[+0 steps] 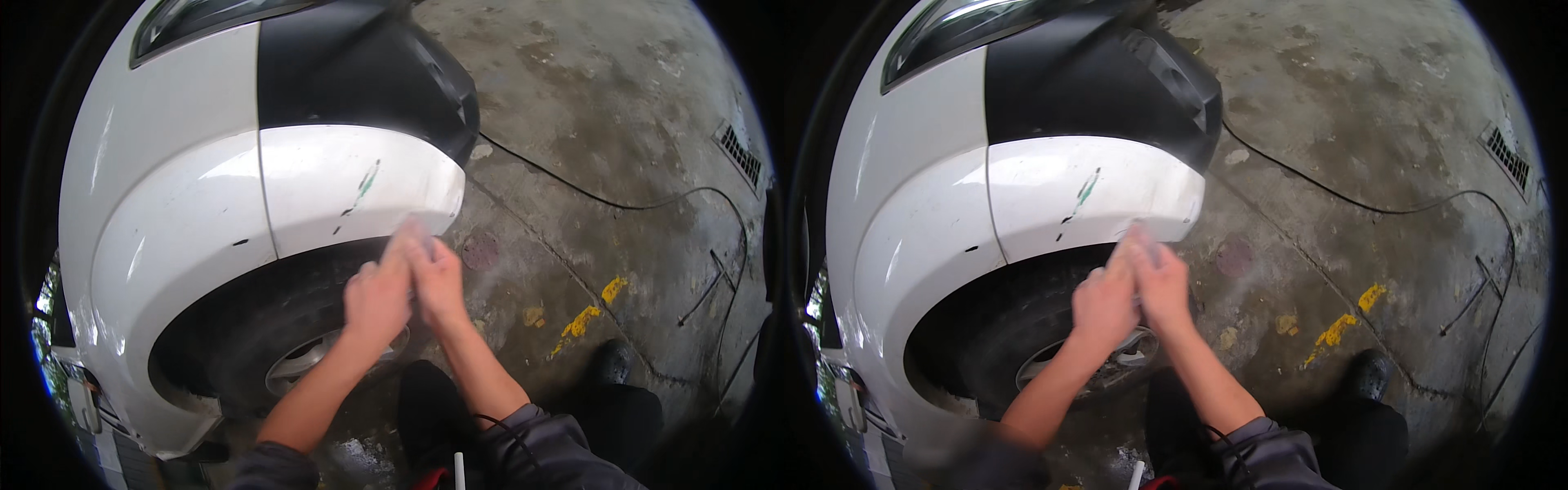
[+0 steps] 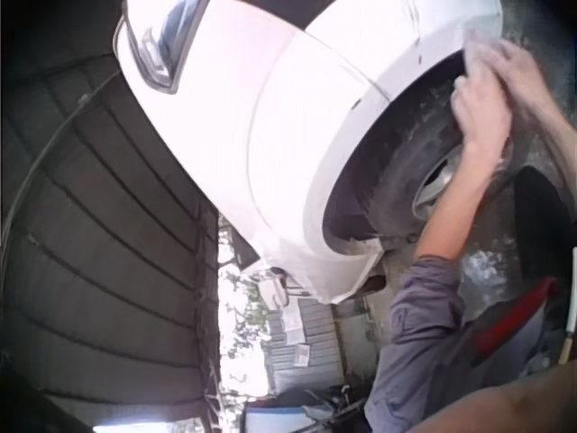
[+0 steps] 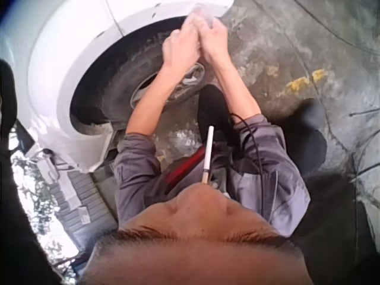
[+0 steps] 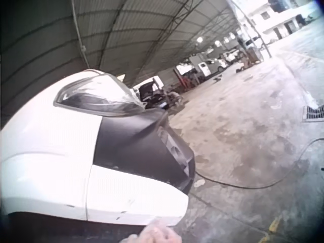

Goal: The person sands the front bumper of a white car using a sanding block. They repeatedly rub the sanding block over the surface and periodically wipe the area with their hand to check the finish.

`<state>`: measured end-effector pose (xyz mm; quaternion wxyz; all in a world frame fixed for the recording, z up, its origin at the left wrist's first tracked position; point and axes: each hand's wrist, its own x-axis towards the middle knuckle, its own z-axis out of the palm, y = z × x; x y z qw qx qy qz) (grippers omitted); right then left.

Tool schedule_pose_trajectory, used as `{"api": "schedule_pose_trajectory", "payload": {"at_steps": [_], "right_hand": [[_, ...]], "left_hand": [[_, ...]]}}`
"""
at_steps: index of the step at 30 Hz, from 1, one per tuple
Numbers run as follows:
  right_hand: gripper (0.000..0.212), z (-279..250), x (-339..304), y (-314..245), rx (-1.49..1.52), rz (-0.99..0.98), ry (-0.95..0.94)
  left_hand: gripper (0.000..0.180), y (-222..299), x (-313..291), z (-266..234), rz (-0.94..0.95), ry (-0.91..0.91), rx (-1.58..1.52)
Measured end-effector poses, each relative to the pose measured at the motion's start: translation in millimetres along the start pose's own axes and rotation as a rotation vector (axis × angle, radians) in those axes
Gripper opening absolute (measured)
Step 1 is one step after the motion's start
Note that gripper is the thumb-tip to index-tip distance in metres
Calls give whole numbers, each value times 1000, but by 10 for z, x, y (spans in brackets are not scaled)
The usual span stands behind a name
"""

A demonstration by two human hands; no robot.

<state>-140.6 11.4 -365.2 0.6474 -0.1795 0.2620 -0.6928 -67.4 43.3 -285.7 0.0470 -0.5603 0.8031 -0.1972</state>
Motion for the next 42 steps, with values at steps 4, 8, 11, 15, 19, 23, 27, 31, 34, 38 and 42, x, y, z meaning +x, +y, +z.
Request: {"api": "schedule_pose_trajectory", "payload": {"at_steps": [4,8,11,15,19,23,27,31,34,38,42], "right_hand": [[25,-58,33,-145,100,115,80],[24,121,-183,41,-73,56,-28],[28,-37,35,-64,100,73,-35],[28,101,-109,-15,-26,-5,3],[28,61,-42,22,-10,54,-41],[28,63,-129,-18,0,57,12],[27,125,-159,67,-58,35,-15],[26,-40,-69,72,46,68,-5],[25,162,-224,28,-95,-19,-46],[22,31,-104,37,133,122,55],[24,49,-116,60,-24,68,37]], "left_hand": [[57,103,162,27,32,-10,-44],[71,-163,-156,-101,33,-2,-34],[68,24,63,102,24,57,27],[67,-78,-56,-75,25,59,-36],[66,-135,-55,12,51,66,22],[59,-129,-15,19,91,71,30],[62,-190,-122,-67,52,-7,76],[68,-30,-9,-24,65,14,31],[67,-134,-149,-194,25,30,5],[65,-55,-56,105,86,-30,128],[62,-84,-92,-31,73,113,-2]]}}
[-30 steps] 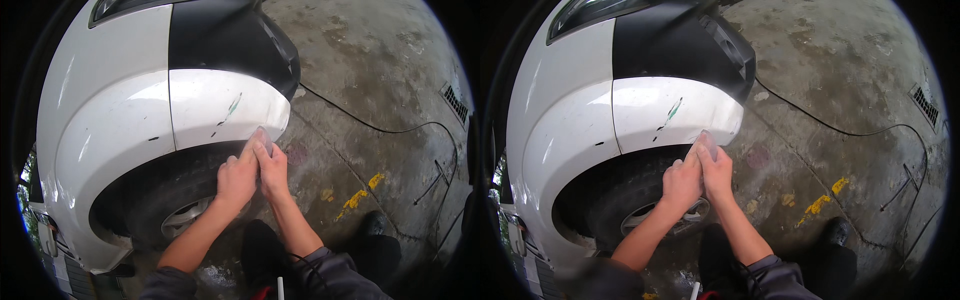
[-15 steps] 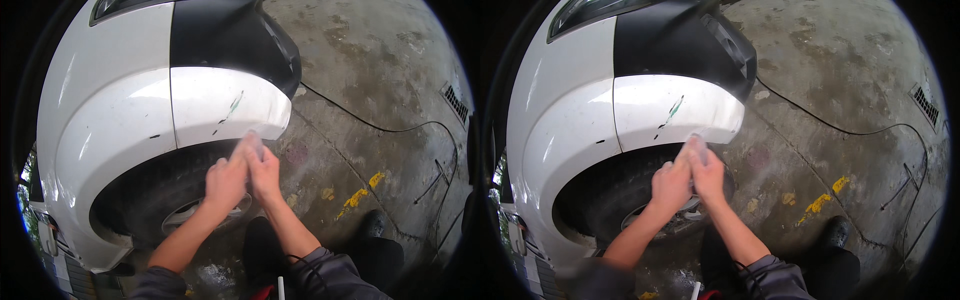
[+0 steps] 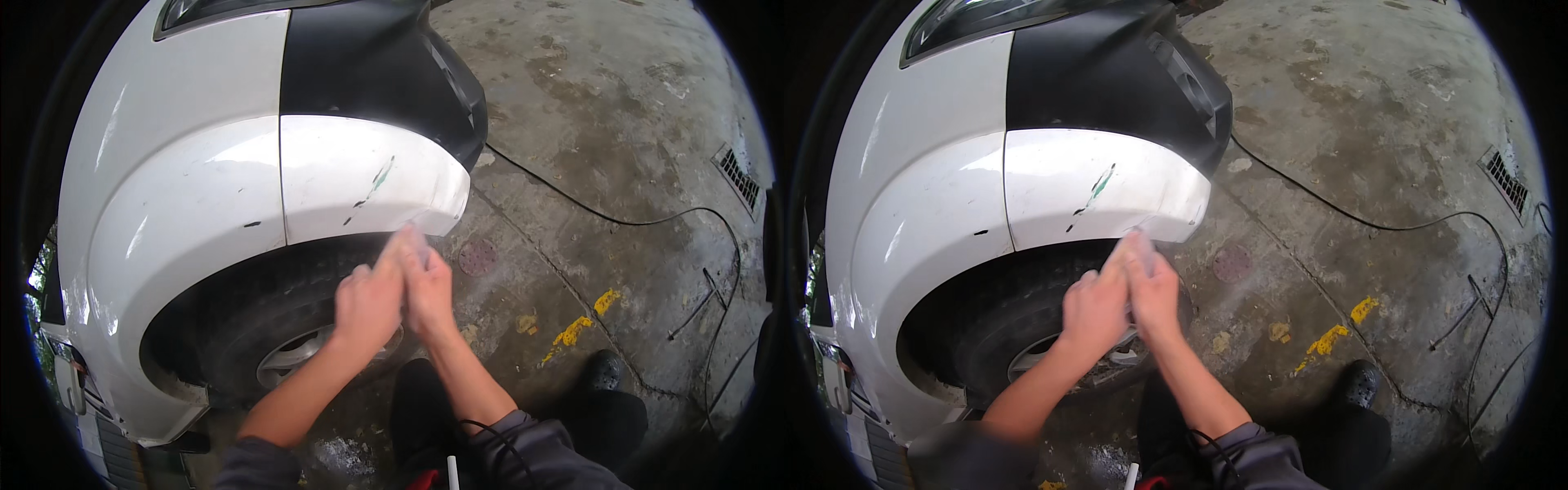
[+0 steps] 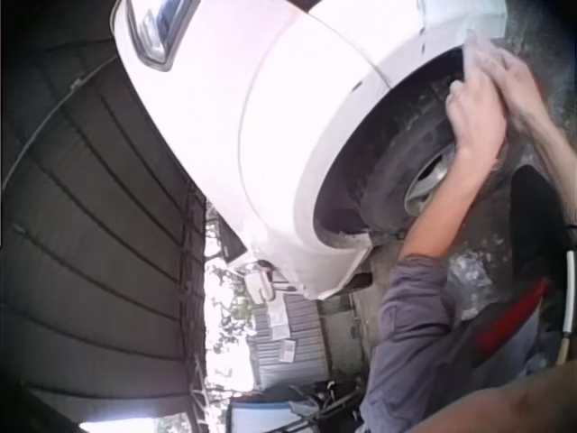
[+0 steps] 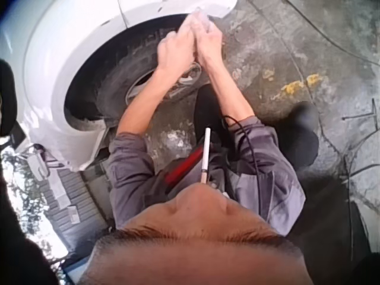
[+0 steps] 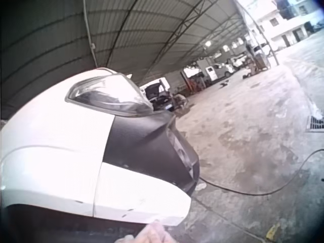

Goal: The person sands the front bumper of a white car using a sanding block. They repeatedly rub the sanding block over the surface and periodically wipe the area with their hand to check the finish.

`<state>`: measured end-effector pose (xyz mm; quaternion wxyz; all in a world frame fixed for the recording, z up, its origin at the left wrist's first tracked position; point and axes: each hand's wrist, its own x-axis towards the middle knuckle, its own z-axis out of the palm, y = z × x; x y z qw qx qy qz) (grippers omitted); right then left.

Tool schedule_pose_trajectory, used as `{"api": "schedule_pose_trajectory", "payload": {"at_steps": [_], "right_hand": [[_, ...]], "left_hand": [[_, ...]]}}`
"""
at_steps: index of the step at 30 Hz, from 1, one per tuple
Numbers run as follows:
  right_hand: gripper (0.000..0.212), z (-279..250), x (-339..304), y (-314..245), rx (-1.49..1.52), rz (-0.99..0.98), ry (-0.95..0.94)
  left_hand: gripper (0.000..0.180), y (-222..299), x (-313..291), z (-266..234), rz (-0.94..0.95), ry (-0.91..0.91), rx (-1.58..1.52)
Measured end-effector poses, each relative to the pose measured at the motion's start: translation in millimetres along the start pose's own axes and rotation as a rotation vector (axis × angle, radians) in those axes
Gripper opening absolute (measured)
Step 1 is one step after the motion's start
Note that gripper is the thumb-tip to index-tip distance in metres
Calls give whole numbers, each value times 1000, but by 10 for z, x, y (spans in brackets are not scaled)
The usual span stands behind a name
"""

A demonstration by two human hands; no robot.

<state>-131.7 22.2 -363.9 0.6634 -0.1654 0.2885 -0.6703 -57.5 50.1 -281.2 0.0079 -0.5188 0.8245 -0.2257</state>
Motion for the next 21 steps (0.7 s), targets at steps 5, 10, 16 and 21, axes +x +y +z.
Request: {"api": "schedule_pose_trajectory", "payload": {"at_steps": [5,10,16,21], "right_hand": [[26,-54,12,30,133,44,-21],[30,29,-66,2,-123,-101,-79],[27,-47,6,-75,123,40,-89],[26,122,-39,-82,-14,-42,-112]], "left_hand": [[59,41,12,75,12,-128,100],[60,-19,-67,-77,-30,-23,35],[67,114,19,31,-40,-76,115],[70,3,-3,-168,-75,-95,74]]}}
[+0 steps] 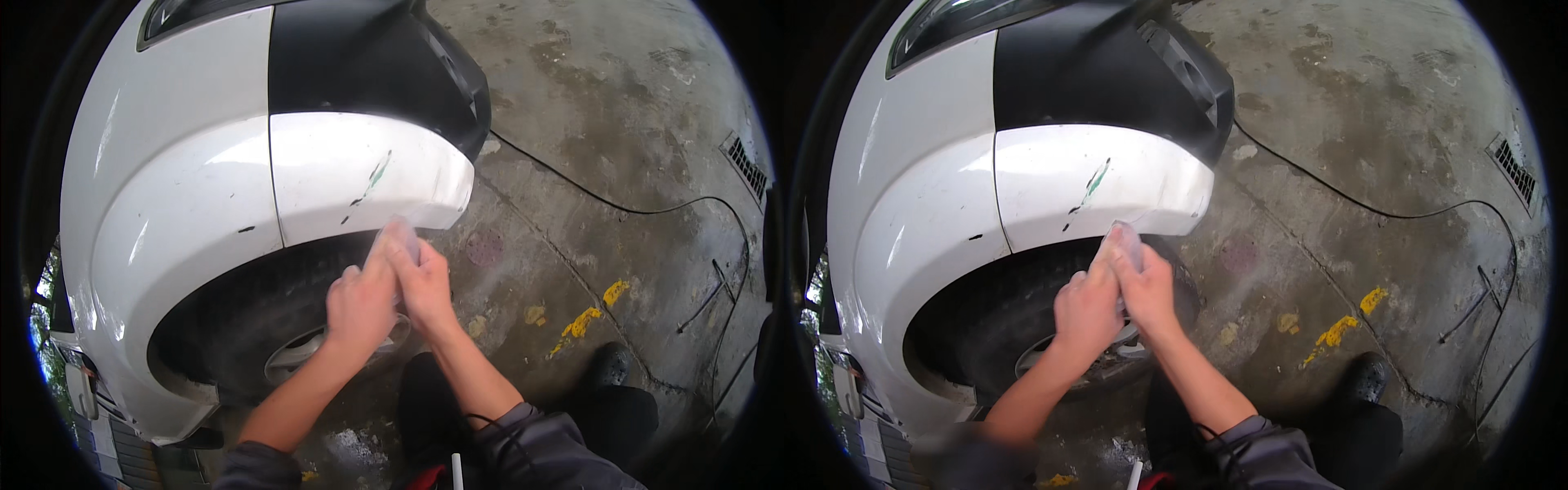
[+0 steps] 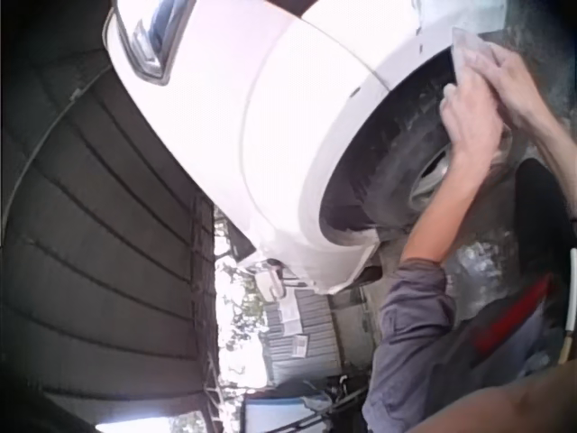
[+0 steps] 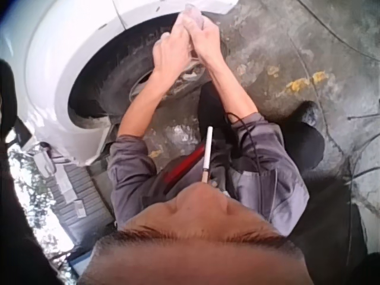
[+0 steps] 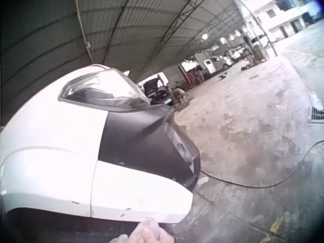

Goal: The person sands the front bumper of a white car using a sanding block. They repeatedly rub the sanding block over the surface and periodically wipe the area with their hand to check the finish.

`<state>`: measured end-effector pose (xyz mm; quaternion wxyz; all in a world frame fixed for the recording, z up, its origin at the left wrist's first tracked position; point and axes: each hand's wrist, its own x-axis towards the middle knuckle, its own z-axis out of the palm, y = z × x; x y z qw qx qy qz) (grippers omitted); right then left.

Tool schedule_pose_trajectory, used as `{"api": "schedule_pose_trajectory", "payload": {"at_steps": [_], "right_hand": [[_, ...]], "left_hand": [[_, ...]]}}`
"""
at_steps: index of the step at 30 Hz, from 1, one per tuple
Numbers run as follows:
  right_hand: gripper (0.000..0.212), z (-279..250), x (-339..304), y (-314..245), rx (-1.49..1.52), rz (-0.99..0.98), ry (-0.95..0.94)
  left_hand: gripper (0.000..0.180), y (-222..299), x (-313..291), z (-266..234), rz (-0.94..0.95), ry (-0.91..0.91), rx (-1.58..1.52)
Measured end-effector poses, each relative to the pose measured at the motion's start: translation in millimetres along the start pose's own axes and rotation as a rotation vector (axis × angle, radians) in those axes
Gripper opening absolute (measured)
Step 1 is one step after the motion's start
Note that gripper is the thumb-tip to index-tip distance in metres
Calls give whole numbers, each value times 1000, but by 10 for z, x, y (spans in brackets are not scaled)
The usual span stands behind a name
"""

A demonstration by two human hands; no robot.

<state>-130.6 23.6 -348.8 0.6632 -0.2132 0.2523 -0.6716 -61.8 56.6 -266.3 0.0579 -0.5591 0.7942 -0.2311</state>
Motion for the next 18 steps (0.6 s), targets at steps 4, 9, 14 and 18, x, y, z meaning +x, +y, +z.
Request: {"api": "schedule_pose_trajectory", "payload": {"at_steps": [4,9,14,18], "right_hand": [[26,-154,72,-78,120,89,-24],[26,48,-40,-93,-112,-3,-68],[27,-121,81,-42,101,29,34],[26,79,-82,-42,-92,-32,-61]], "left_hand": [[63,138,95,80,-9,-19,-42],[64,-76,-89,-50,-31,56,-132],[66,120,118,147,8,22,-68],[71,-96,-125,-61,-44,31,-135]]}}
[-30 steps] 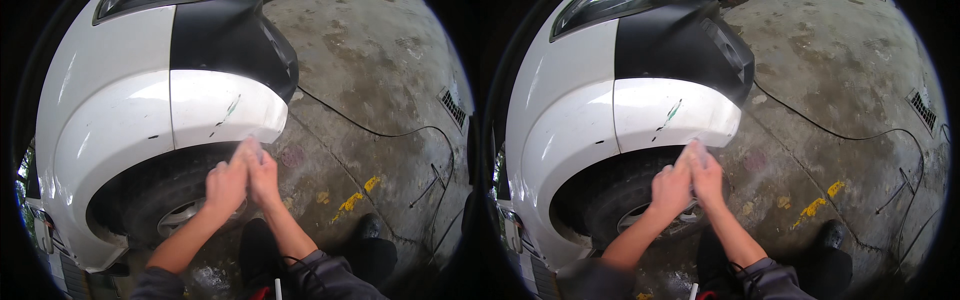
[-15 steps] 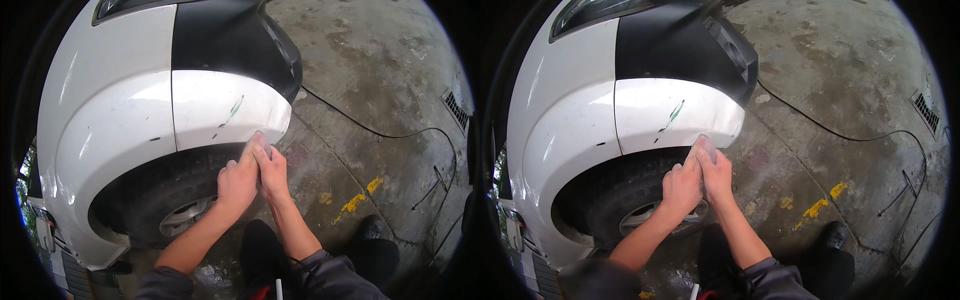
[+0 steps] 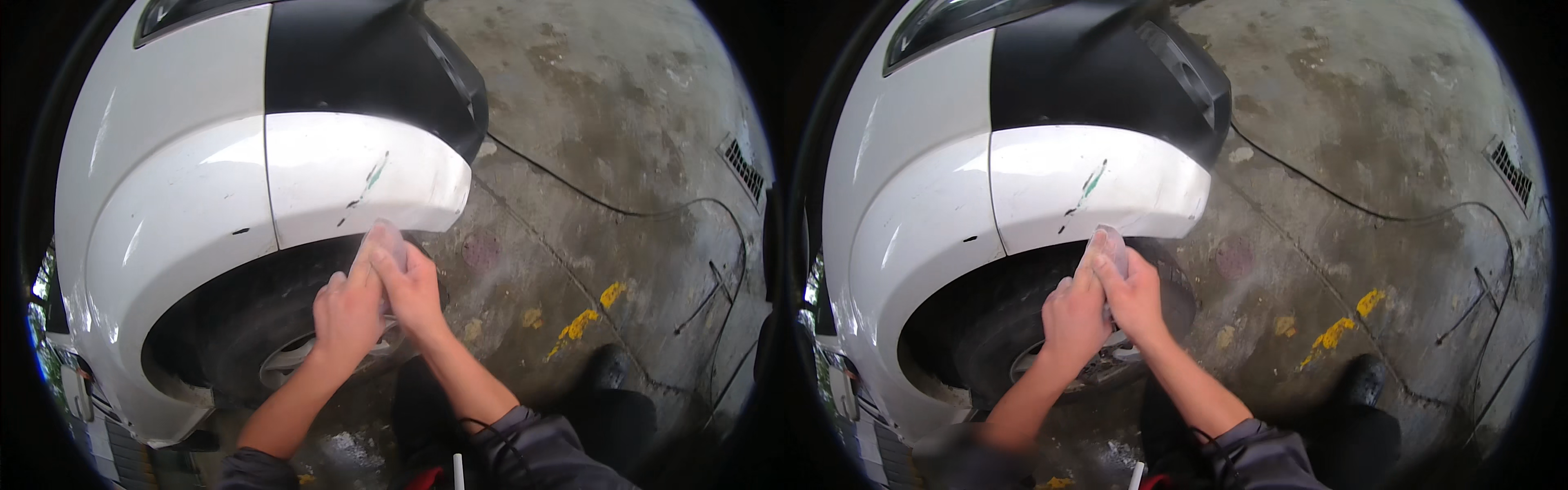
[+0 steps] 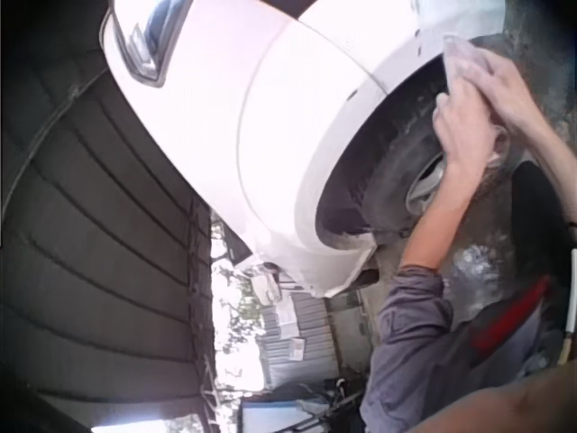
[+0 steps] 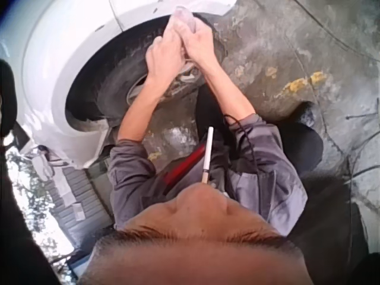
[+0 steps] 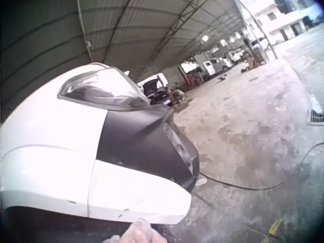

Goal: The person sands the front bumper of a white car using a sanding block. They repeatedly rub the sanding block over the surface and periodically wipe the area with their hand to check the finish.

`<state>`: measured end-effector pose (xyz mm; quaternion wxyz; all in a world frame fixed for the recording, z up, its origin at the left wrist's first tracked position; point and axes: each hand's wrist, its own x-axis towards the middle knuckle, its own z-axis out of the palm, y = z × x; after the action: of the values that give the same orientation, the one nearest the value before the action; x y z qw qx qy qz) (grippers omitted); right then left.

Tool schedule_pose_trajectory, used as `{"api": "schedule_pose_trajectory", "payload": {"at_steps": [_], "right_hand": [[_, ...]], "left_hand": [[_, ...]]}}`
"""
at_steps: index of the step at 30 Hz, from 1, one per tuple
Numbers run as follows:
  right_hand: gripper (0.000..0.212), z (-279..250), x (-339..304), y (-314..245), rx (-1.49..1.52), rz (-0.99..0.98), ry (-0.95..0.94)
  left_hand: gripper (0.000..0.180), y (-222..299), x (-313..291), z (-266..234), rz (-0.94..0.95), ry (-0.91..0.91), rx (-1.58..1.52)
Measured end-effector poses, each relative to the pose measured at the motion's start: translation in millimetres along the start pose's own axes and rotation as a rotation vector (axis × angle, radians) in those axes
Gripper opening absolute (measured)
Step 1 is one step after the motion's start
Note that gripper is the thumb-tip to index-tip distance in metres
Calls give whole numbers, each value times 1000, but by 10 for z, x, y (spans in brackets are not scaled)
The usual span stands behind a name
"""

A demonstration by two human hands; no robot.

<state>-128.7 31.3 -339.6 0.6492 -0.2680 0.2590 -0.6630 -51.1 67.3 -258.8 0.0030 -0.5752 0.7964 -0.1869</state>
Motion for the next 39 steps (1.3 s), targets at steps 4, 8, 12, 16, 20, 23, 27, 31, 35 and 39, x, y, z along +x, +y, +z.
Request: {"api": "schedule_pose_trajectory", "payload": {"at_steps": [4,8,12,16,20,23,27,31,35,39], "right_hand": [[30,-271,193,18,244,99,65],[35,-165,82,-42,36,-1,65],[33,-170,173,41,19,-25,76],[28,-304,230,-11,165,27,110],[32,-136,108,85,-31,-28,56],[35,-331,258,-24,154,49,60],[33,-265,171,-44,-51,-17,120],[32,-235,195,-2,-55,-3,62],[37,-347,265,-88,224,22,91],[35,-132,140,-120,-89,-12,5]], "left_hand": [[63,232,238,323,47,12,137],[65,154,126,139,25,54,-3],[58,139,146,332,-11,77,28],[61,277,284,358,13,43,4],[60,117,80,180,-13,37,23],[57,272,265,456,14,85,41],[56,269,217,273,-6,75,-18],[55,216,171,361,-42,122,42],[60,322,356,364,27,23,-4],[65,147,170,164,11,127,-19]]}}
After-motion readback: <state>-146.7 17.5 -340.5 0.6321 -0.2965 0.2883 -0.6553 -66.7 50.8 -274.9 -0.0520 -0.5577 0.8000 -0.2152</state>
